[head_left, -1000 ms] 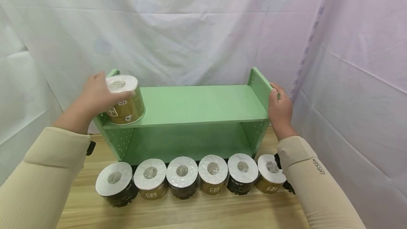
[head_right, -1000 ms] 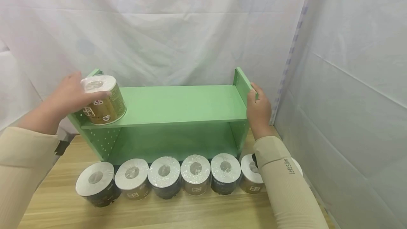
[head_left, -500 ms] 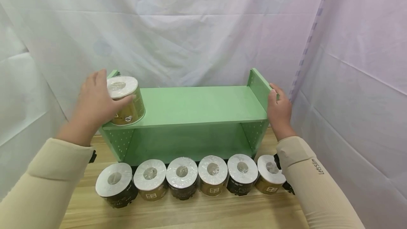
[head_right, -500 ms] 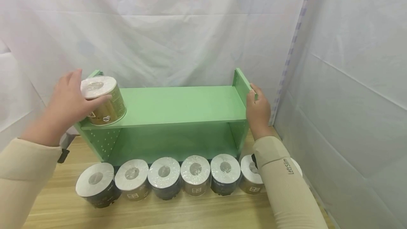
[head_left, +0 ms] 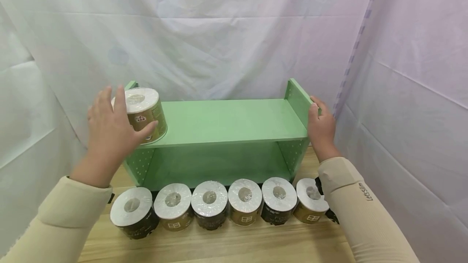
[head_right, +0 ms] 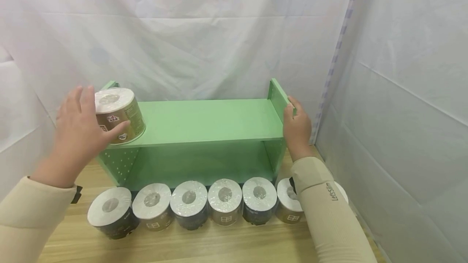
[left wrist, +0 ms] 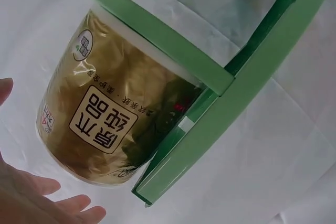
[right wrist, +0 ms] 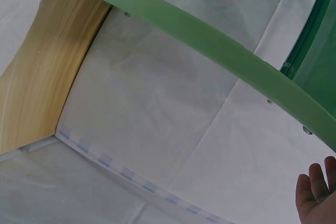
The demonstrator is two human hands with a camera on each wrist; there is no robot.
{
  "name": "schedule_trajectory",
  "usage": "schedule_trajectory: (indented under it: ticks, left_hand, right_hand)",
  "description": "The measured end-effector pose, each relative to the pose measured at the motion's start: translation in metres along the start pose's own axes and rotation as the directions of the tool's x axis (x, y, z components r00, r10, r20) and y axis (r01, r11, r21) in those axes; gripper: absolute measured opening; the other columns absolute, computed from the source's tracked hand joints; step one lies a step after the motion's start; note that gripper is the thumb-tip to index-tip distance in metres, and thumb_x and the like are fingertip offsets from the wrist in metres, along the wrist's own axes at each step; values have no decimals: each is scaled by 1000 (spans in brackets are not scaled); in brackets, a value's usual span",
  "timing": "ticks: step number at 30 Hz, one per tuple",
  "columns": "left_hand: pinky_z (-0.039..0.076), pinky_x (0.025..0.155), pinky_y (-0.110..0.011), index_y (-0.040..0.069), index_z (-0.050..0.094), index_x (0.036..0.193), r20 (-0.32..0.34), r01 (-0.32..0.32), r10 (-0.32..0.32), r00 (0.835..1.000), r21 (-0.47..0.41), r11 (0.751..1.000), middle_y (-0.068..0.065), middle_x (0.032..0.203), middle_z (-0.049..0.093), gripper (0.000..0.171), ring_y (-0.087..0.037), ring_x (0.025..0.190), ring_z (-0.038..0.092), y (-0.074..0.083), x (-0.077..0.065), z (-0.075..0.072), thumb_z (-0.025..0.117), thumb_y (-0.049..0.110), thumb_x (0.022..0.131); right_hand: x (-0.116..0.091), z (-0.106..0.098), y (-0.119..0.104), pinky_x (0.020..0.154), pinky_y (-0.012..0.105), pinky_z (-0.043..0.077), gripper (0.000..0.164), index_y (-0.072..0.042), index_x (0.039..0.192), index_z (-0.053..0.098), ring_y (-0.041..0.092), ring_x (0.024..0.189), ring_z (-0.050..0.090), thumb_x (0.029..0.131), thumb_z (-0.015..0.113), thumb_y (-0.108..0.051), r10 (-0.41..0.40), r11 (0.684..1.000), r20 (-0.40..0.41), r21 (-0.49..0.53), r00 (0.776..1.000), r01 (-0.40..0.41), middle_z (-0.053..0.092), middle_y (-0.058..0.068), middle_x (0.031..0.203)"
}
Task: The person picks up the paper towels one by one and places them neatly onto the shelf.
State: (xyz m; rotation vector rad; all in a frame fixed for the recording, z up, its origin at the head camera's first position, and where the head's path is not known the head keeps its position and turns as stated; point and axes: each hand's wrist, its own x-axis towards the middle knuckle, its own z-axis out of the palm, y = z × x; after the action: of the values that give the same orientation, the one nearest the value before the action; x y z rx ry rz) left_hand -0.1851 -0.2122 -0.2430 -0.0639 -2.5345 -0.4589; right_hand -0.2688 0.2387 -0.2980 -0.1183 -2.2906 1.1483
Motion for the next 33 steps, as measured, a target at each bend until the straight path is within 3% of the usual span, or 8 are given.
schedule_trajectory:
  ticks: [3,7,10,15,19,22,28,33]
  left_hand:
    - [7,109,-70,-2,10,152,-3,-14,14,1000,31,999,-34,152,11,107,-52,140,8,-1,-5,2,76,38,78]
    - [5,108,-72,-3,13,151,-18,-27,28,999,48,998,-32,153,10,108,-51,141,7,-3,-13,3,78,38,76]
    - [7,105,-75,-6,20,148,-67,-58,62,996,52,997,-31,152,14,105,-50,140,10,-4,-20,4,80,36,73]
    - [10,102,-78,-7,28,144,-152,-116,126,980,76,990,-30,150,19,101,-51,138,16,-7,-34,9,80,35,69]
    - [8,103,-77,-4,28,144,-186,-135,149,971,85,987,-29,150,18,102,-51,139,16,-10,-44,14,80,36,66]
    - [7,102,-78,-3,27,145,-208,-158,175,962,96,983,-29,151,16,99,-50,140,13,-14,-52,19,72,44,70]
    - [4,102,-79,-3,29,145,-226,-160,181,957,109,981,-26,154,13,98,-47,142,9,-16,-66,28,38,70,79]
    - [4,103,-77,-4,31,142,-282,-171,186,941,78,982,-26,152,15,99,-48,141,10,-15,-80,37,33,75,83]
  right_hand:
    - [0,0,1,40,29,27,51,-25,143,48,7,37,21,102,26,-43,1,1000,-2,-3,1000,-1,34,-2,50]
    - [1,1,2,45,31,31,52,-23,144,48,10,42,22,101,26,-43,14,1000,-6,0,1000,-14,51,5,71]
    - [1,2,2,49,32,32,53,-22,144,47,11,44,23,101,26,-44,24,1000,-6,-1,1000,-24,53,10,80]
    - [1,2,1,43,30,30,52,-23,144,48,9,41,22,101,26,-44,22,1000,-6,-10,1000,-22,39,1,55]
    - [1,1,0,41,29,28,52,-25,144,48,8,39,22,101,26,-44,20,1000,-1,-8,1000,-20,30,-6,48]
    - [1,2,0,41,28,27,51,-25,143,48,9,39,22,101,26,-44,18,1000,-4,-7,1000,-18,31,-5,48]
    - [1,1,0,41,28,28,52,-23,143,49,9,40,23,101,27,-44,18,1000,-8,1,1000,-18,32,-5,49]
    - [2,-2,-1,38,27,26,52,-23,143,49,10,39,22,100,26,-44,21,1000,-9,-7,1000,-21,29,-5,47]
